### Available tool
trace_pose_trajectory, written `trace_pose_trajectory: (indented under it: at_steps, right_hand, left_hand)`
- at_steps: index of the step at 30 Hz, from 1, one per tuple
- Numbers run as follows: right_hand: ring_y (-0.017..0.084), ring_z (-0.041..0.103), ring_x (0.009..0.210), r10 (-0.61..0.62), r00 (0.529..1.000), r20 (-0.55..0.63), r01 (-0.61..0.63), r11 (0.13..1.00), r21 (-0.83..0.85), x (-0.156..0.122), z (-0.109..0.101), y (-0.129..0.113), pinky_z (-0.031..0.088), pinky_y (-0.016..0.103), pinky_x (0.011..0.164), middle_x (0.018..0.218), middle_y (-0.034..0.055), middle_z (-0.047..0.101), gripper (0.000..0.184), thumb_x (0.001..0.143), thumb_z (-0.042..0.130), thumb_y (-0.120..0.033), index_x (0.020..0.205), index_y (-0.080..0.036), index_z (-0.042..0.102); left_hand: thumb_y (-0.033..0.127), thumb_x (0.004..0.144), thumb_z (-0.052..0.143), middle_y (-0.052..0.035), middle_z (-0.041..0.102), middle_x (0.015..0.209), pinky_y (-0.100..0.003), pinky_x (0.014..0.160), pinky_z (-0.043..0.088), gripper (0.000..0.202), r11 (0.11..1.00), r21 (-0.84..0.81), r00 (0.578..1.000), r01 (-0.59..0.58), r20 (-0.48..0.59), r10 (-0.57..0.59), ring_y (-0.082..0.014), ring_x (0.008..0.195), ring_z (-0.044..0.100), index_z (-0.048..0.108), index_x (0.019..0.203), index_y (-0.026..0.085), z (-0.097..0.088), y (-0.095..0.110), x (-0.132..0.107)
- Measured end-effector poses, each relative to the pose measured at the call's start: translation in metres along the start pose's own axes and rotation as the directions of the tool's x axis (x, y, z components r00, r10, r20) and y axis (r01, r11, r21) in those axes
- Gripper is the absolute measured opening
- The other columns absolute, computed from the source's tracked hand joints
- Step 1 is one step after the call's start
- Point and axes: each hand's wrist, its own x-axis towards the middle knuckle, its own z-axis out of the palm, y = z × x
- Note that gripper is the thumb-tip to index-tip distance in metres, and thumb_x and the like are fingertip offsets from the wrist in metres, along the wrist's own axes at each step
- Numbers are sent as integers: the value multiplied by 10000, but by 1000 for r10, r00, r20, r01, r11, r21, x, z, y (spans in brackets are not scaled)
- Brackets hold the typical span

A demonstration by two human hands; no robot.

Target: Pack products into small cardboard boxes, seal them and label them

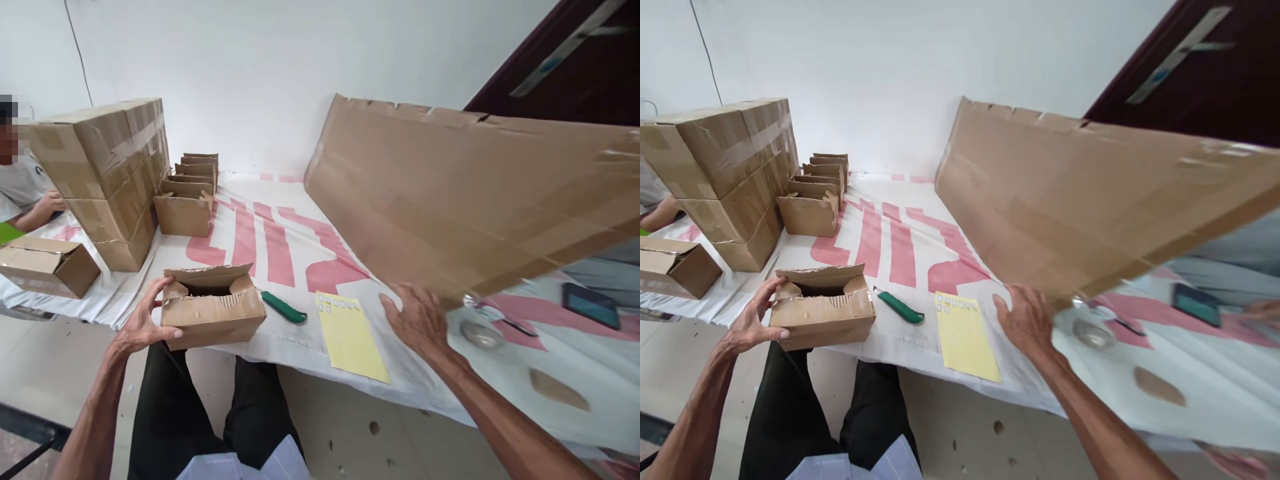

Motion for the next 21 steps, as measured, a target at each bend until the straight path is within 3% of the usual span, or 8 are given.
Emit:
trace_pose_trajectory:
  at_steps: [3, 6, 9, 11, 14, 18, 21]
  right_hand:
    - [390, 697, 1095, -101, 995, -24, 103, 974, 201, 30, -11, -82, 561, 598, 995, 1138, 202, 757, 378, 990, 473, -456, 1101, -194, 722]
    - [311, 716, 1077, -283, 958, 33, 241, 865, 439, 50, -29, -177, 576, 533, 1006, 1119, 126, 788, 293, 1031, 507, -380, 1102, -229, 748]
    - [302, 714, 1102, -480, 873, 88, 333, 717, 612, 56, -47, -258, 568, 533, 1025, 1154, 121, 791, 265, 1049, 558, -344, 1162, -238, 773]
    - [301, 707, 1129, -577, 807, 130, 349, 642, 682, 56, -53, -293, 570, 530, 1030, 1178, 115, 788, 253, 1038, 589, -313, 1191, -243, 777]
    - [289, 709, 1115, -634, 747, 202, 316, 605, 730, 57, -54, -316, 581, 514, 1022, 1157, 109, 789, 237, 1021, 610, -266, 1177, -245, 787]
    - [261, 725, 1082, -608, 751, 258, 224, 602, 766, 58, -54, -314, 578, 482, 1035, 1136, 96, 790, 250, 1036, 573, -242, 1151, -242, 794]
    - [248, 730, 1085, -595, 752, 285, 168, 590, 790, 58, -61, -312, 573, 451, 1033, 1146, 80, 792, 257, 1041, 560, -247, 1143, -253, 796]
  left_hand:
    - [653, 694, 930, -169, 367, 1674, -599, 1175, 489, 1059, 1000, -12, 1000, 15, 2, -15, -455, 1547, 389, 468, 1579, 299, 1, 0, 0]
    - [628, 730, 908, -168, 398, 1649, -586, 1149, 511, 975, 1000, -13, 1000, 24, -3, -24, -448, 1524, 422, 505, 1553, 293, 2, 4, 1]
    - [613, 740, 900, -169, 411, 1635, -564, 1134, 527, 919, 1000, -17, 1000, 9, 4, -9, -440, 1524, 424, 539, 1517, 284, 2, 7, 1]
    - [611, 745, 899, -167, 409, 1637, -554, 1136, 527, 868, 1000, -22, 1000, -3, 9, 3, -435, 1530, 418, 571, 1480, 285, 2, 8, 0]
    - [619, 759, 888, -166, 437, 1621, -549, 1144, 522, 777, 999, -49, 1000, -11, 7, 12, -432, 1521, 430, 630, 1411, 282, 3, 7, -2]
    - [630, 776, 864, -157, 437, 1642, -559, 1177, 494, 610, 996, -77, 998, 45, -42, -48, -454, 1608, 296, 723, 1243, 263, 6, 4, -4]
    - [626, 819, 824, -137, 410, 1679, -575, 1218, 446, 500, 990, -123, 995, 61, -70, -70, -433, 1603, 331, 742, 1149, 259, 11, 3, -4]
